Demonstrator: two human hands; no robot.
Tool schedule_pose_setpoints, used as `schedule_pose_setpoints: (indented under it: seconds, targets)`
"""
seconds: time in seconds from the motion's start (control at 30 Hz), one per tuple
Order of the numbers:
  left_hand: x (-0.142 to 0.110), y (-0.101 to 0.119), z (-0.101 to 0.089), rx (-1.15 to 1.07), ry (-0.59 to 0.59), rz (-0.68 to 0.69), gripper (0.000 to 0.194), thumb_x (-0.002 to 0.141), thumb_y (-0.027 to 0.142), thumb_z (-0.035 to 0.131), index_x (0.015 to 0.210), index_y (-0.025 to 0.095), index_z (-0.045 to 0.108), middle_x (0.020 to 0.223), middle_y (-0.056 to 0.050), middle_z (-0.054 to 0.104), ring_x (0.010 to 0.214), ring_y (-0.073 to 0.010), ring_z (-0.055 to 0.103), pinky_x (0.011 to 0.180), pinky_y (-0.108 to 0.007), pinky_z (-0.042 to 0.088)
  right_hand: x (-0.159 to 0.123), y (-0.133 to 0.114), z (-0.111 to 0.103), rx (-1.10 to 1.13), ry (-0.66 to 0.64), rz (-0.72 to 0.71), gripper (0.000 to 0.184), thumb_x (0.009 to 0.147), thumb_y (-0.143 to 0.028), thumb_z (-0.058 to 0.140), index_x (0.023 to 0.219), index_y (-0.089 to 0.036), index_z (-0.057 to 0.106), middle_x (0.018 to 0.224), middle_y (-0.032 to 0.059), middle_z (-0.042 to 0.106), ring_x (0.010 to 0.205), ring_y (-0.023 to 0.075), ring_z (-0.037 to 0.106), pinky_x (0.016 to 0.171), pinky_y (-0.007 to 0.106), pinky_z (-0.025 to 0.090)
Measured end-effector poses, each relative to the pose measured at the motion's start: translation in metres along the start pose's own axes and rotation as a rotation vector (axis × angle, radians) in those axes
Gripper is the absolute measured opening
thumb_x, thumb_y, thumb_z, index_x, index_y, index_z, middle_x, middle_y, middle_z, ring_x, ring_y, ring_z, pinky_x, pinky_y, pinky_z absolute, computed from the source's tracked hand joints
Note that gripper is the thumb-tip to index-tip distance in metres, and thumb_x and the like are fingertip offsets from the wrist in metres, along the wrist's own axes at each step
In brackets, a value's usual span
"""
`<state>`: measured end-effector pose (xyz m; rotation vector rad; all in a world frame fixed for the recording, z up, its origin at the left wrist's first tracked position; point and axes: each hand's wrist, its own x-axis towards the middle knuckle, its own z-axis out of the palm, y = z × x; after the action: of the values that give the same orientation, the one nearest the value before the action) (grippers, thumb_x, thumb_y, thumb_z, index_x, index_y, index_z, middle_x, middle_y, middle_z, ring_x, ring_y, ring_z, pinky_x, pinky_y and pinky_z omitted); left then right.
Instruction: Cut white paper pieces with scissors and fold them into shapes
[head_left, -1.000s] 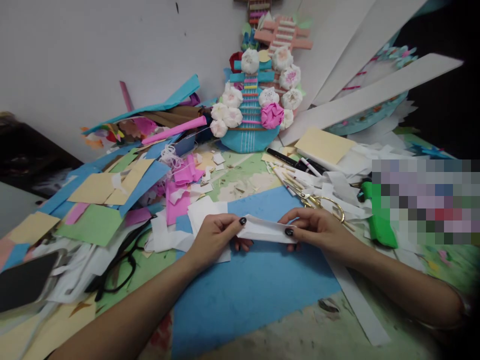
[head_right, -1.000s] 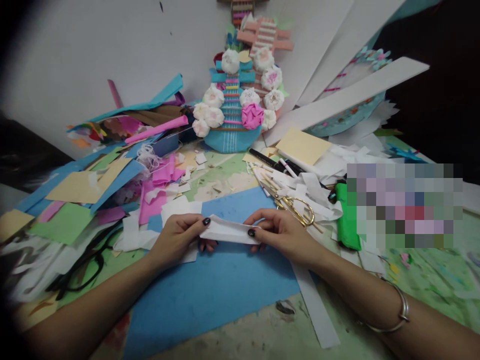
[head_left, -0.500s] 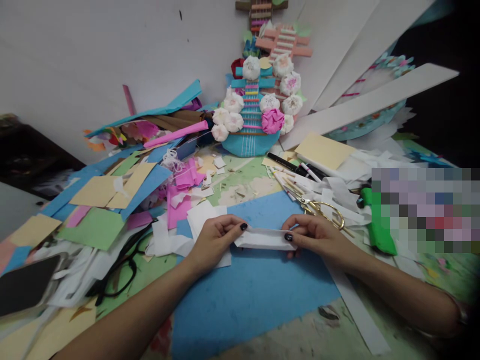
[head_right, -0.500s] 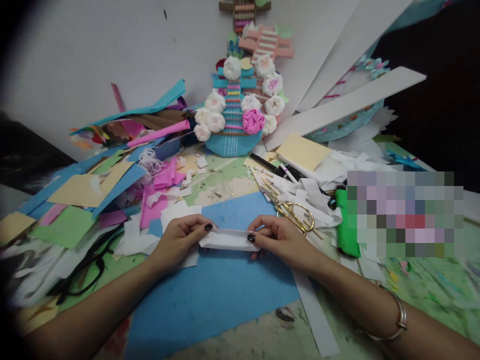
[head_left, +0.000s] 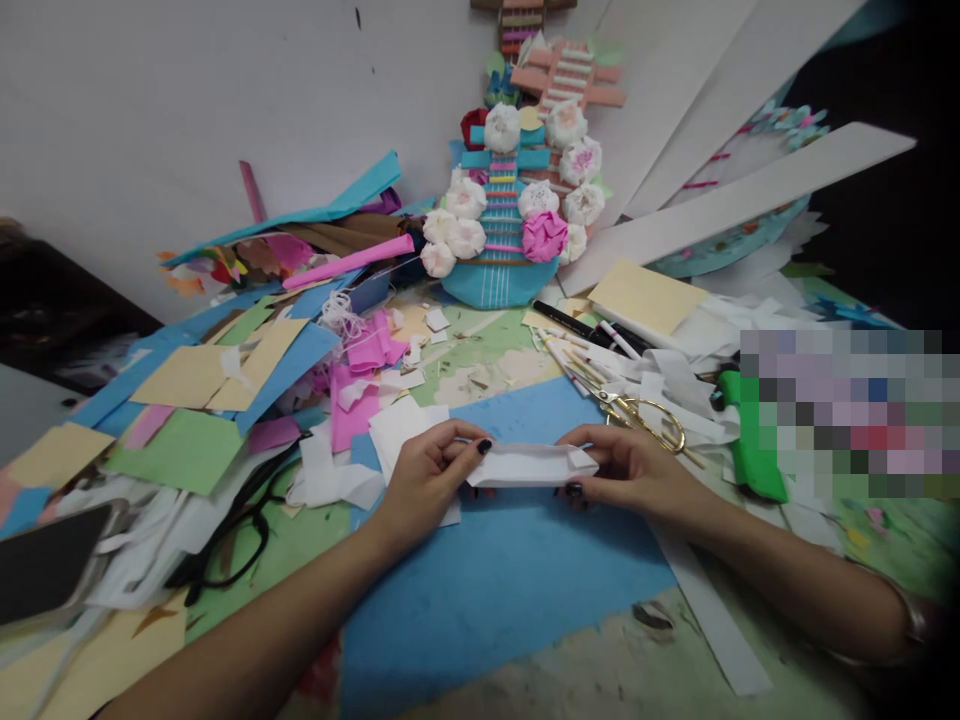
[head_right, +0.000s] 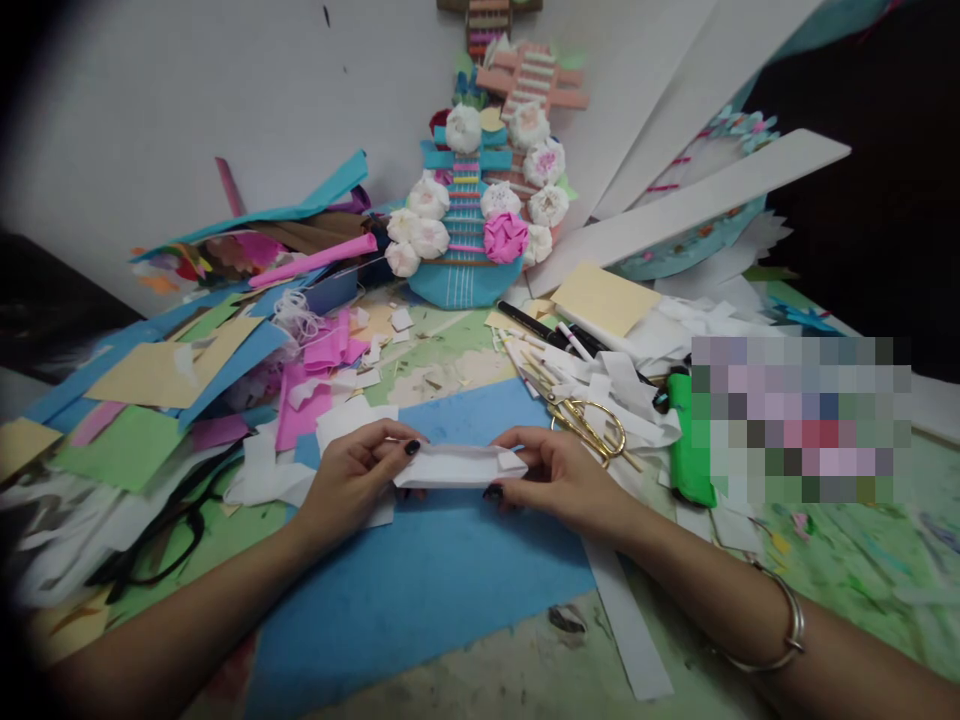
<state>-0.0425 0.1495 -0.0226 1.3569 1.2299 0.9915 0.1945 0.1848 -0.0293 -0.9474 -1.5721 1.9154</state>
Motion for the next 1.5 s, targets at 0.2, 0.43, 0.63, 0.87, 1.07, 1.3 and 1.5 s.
schedule_pose_setpoints:
  seconds: [0.2, 0.43, 0.63, 0.87, 1.07, 1.3, 1.5]
  targets:
    - [-0.002, -0.001, 0.000, -0.097, -0.004, 0.033, 0.028, 0.084, 0.031, 0.060, 0.105, 0.018, 0.046, 0.054, 0.003, 0.065, 0.047, -0.0135, 0.063, 0.043, -0.019, 0.046, -0.001, -0.002, 0.000, 0.030, -0.003, -0.006, 0.031, 0.077, -0.036, 0.070, 0.094, -0.013, 0.058, 0.076, 0.0059, 0.071, 0.063, 0.0125, 0.065, 0.058, 0.023, 0.049]
    - [-0.002, -0.003, -0.005, -0.116, -0.018, 0.017, 0.019, 0.079, 0.027, 0.063, 0.091, 0.013, 0.067, 0.056, -0.001, 0.067, 0.048, -0.0149, 0.066, 0.043, -0.020, 0.050, -0.002, -0.003, -0.001, 0.067, -0.004, -0.014, 0.032, 0.077, -0.036, 0.070, 0.096, -0.013, 0.058, 0.075, 0.0062, 0.072, 0.061, 0.0117, 0.066, 0.058, 0.023, 0.051]
    - [-0.003, -0.004, -0.006, -0.168, -0.073, -0.034, 0.033, 0.076, 0.028, 0.067, 0.103, 0.011, 0.070, 0.057, -0.003, 0.069, 0.049, -0.0161, 0.067, 0.046, -0.022, 0.052, -0.001, -0.001, -0.002, 0.071, 0.003, -0.030, 0.031, 0.077, -0.034, 0.070, 0.097, -0.014, 0.056, 0.071, 0.0046, 0.071, 0.057, 0.0111, 0.065, 0.054, 0.022, 0.049]
    - [-0.001, -0.002, -0.010, -0.233, -0.179, -0.059, 0.079, 0.081, 0.035, 0.064, 0.144, 0.009, 0.026, 0.065, -0.007, 0.073, 0.056, -0.0169, 0.068, 0.052, -0.023, 0.053, 0.000, -0.002, -0.003, 0.072, -0.011, -0.025, 0.032, 0.077, -0.035, 0.069, 0.099, -0.014, 0.056, 0.069, 0.0036, 0.069, 0.056, 0.0115, 0.063, 0.057, 0.025, 0.050]
    - [0.001, -0.004, -0.010, -0.229, -0.191, -0.149, 0.061, 0.072, 0.026, 0.073, 0.126, 0.008, 0.051, 0.064, -0.007, 0.072, 0.057, -0.0152, 0.068, 0.056, -0.023, 0.053, 0.001, 0.002, -0.002, 0.038, 0.016, -0.006, 0.035, 0.078, -0.036, 0.068, 0.103, -0.014, 0.057, 0.069, 0.0045, 0.069, 0.057, 0.0118, 0.063, 0.056, 0.024, 0.049]
    - [0.003, -0.003, -0.007, -0.207, -0.156, -0.163, 0.038, 0.072, 0.029, 0.072, 0.101, 0.010, 0.057, 0.059, -0.005, 0.070, 0.051, -0.0144, 0.065, 0.051, -0.023, 0.050, 0.000, -0.003, -0.002, 0.022, 0.046, -0.029, 0.043, 0.082, -0.047, 0.061, 0.105, -0.012, 0.060, 0.069, 0.0062, 0.070, 0.057, 0.0130, 0.065, 0.053, 0.023, 0.048]
    - [0.003, -0.004, -0.009, -0.180, -0.177, -0.168, 0.029, 0.074, 0.025, 0.070, 0.098, 0.013, 0.058, 0.060, -0.004, 0.070, 0.053, -0.0114, 0.065, 0.055, -0.021, 0.049, -0.001, -0.003, -0.002, 0.062, 0.044, -0.025, 0.037, 0.083, -0.042, 0.062, 0.106, -0.014, 0.063, 0.071, 0.0061, 0.070, 0.058, 0.0124, 0.064, 0.054, 0.023, 0.048]
